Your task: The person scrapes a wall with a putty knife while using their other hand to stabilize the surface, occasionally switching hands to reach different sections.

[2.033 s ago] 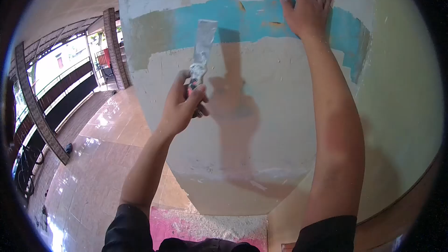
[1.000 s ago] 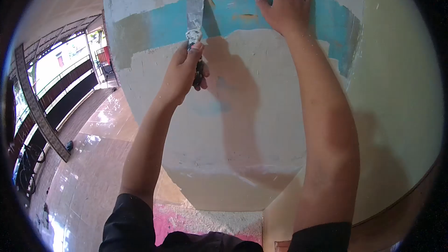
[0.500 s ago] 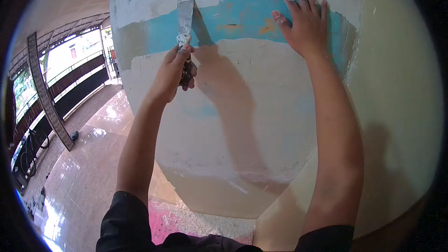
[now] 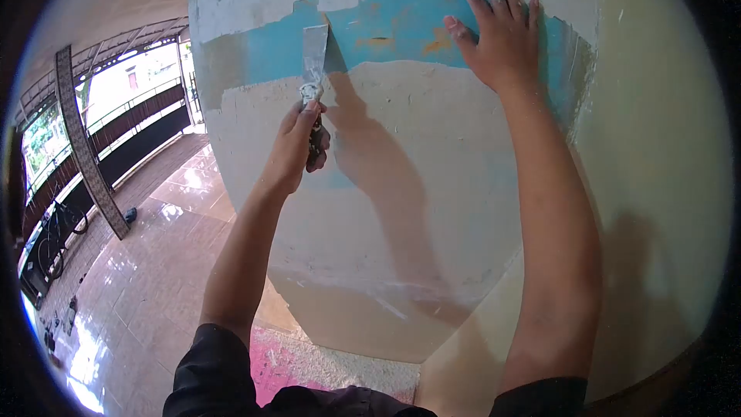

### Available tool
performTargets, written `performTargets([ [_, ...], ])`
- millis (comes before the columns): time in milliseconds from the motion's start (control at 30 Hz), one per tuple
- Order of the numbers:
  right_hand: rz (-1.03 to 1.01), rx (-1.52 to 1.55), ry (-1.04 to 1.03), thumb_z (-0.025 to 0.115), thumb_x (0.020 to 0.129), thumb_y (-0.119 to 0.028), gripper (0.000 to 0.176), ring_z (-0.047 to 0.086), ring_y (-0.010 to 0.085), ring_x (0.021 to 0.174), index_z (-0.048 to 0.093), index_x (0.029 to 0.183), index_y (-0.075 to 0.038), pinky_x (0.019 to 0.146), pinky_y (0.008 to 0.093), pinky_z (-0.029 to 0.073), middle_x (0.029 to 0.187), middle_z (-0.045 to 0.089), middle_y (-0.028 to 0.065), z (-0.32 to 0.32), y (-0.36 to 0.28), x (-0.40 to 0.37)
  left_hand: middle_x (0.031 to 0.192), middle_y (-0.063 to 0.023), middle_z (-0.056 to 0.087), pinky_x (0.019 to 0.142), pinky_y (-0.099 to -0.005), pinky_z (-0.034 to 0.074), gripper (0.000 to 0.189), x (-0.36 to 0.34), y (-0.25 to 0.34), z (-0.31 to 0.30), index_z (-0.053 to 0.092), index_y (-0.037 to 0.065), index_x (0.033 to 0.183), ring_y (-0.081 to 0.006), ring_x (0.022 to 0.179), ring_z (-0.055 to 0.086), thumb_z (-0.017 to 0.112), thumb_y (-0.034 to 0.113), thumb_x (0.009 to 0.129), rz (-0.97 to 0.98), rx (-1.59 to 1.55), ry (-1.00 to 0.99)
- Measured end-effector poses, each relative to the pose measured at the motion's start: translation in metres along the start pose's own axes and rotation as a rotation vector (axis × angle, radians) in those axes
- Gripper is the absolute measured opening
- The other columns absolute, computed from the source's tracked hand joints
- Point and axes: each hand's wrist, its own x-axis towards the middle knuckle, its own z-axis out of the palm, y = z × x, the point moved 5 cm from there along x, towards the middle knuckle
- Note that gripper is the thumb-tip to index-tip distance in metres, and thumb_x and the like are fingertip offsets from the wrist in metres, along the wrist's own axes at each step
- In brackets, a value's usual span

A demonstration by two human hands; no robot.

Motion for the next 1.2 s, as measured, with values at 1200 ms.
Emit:
performTargets([
  [1200, 0.015, -0.003, 0.009, 0.053, 0.1, -0.048, 0.053, 0.027, 0.0257, 0.151, 0.046, 0.15, -0.033, 0.122, 0.057, 0.017, 0.163, 0.034, -0.002, -0.004, -0.004, -0.002, 0.075, -0.007, 0.06, 0.043, -0.0255, 0.033, 0.041, 0.006, 0.026, 0.011, 0.051, 0.007, 0.117, -0.0118, 0.046, 0.049, 0.033, 0.043, 0.108, 0.011, -0.028, -0.083],
])
